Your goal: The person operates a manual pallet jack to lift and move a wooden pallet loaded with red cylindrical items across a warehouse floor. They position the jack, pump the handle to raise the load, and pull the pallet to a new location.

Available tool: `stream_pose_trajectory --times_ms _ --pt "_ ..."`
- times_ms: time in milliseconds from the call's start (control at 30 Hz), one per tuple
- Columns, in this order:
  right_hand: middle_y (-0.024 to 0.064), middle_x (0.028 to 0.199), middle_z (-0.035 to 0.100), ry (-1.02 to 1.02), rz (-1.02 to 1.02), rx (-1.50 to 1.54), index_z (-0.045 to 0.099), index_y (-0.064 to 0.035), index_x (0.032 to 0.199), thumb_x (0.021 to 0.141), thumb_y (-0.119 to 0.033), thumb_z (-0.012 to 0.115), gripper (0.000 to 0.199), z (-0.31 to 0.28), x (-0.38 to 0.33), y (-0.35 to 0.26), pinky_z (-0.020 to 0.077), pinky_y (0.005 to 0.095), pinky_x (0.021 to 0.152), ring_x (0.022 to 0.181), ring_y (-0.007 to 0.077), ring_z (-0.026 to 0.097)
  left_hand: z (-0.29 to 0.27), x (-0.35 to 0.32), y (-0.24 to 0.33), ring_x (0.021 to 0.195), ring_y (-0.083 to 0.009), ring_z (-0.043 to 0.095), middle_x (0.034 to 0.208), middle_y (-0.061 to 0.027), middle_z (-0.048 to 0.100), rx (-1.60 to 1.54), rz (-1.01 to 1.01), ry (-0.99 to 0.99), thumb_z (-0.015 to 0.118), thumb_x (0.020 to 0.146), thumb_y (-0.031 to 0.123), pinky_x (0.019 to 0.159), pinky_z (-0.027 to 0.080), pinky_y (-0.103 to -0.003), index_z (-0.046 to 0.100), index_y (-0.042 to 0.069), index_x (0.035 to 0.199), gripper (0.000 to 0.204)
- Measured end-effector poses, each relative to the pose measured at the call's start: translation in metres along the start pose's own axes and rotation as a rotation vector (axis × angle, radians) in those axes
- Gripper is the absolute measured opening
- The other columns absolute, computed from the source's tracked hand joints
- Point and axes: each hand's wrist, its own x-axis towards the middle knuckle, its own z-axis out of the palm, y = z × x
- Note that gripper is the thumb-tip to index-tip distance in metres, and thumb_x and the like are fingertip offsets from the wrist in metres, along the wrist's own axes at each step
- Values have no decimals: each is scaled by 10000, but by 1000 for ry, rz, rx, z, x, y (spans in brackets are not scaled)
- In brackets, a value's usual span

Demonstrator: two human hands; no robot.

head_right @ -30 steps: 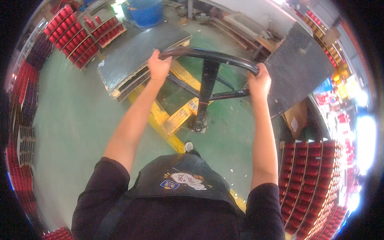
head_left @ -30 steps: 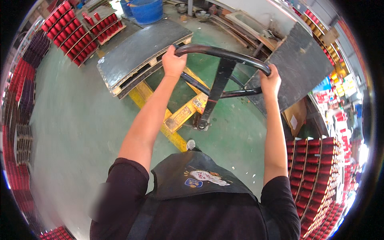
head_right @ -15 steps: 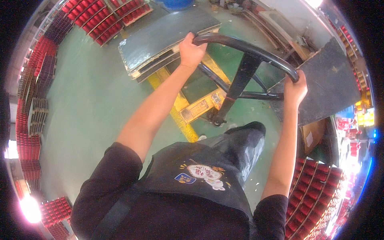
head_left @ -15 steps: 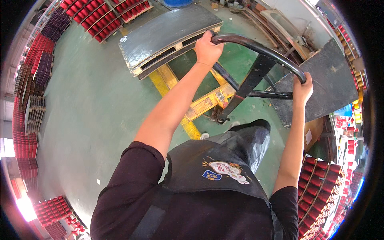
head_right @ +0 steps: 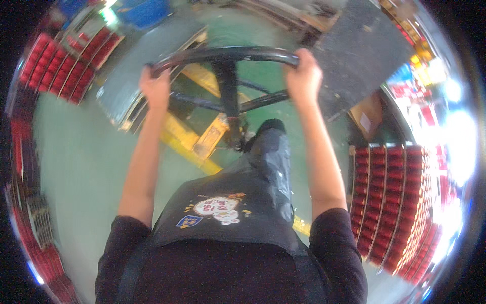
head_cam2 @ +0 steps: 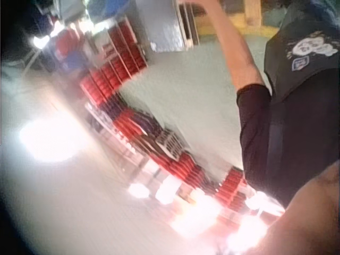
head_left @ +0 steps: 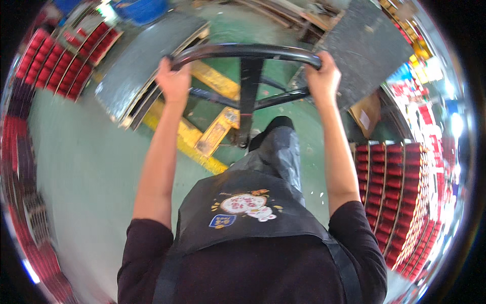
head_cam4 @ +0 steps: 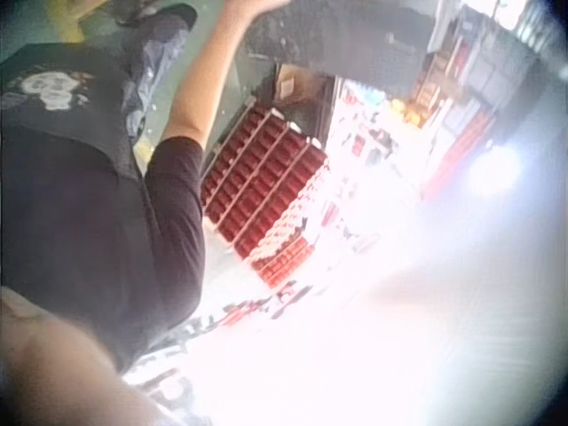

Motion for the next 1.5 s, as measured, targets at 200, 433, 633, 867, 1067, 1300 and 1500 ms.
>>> stream_pose_trajectory --times_ms 200,433,633,867,1067,1300,1500 --pt "187 749 605 14 24 45 580 -44 839 727 -102 664 152 -4 8 10 487 398 665 716 365 622 10 -2 22 742 -119 571 814 -52 659 -26 4 28 703 772 31 694 475 -280 616 -10 863 132" --pt "187 813 600 -17 178 39 561 -46 829 690 -74 625 156 -30 -4 24 470 445 699 805 412 587 15 -22 31 737 -267 601 818 -148 632 127 172 11 726 751 104 721 480 -354 616 -27 913 235" --pt "188 780 567 43 58 60 529 -25 802 671 -21 618 158 -44 -41 10 463 429 673 771 403 573 -15 -49 34 745 -234 593 812 -111 612 27 142 -10 728 742 52 725 481 -330 612 -6 898 203" --pt "119 684 471 35 -71 140 487 -19 751 735 -48 685 200 -95 -100 13 399 333 582 621 248 482 -57 -117 36 839 -209 596 923 -102 607 -9 3 -48 763 684 -7 768 483 -320 612 -11 967 321" --pt "127 671 501 -91 -215 143 485 -47 699 705 -72 771 287 -153 -157 29 413 389 550 609 324 519 -124 -211 60 948 -185 561 1089 -87 543 37 -143 -192 846 614 34 840 473 -306 573 -3 1098 557" --pt "108 674 479 -304 -279 285 463 -65 701 702 -78 769 307 -250 -222 103 415 392 584 635 314 489 -149 -359 166 679 -236 568 789 -104 530 302 -55 -784 911 532 176 605 463 -344 567 8 809 472" --pt "104 675 475 -373 -400 363 445 -69 694 677 -80 777 333 -334 -296 175 407 409 609 668 335 489 -112 -506 245 548 -381 481 574 -166 471 346 70 -872 835 530 156 507 359 -422 494 23 576 369"
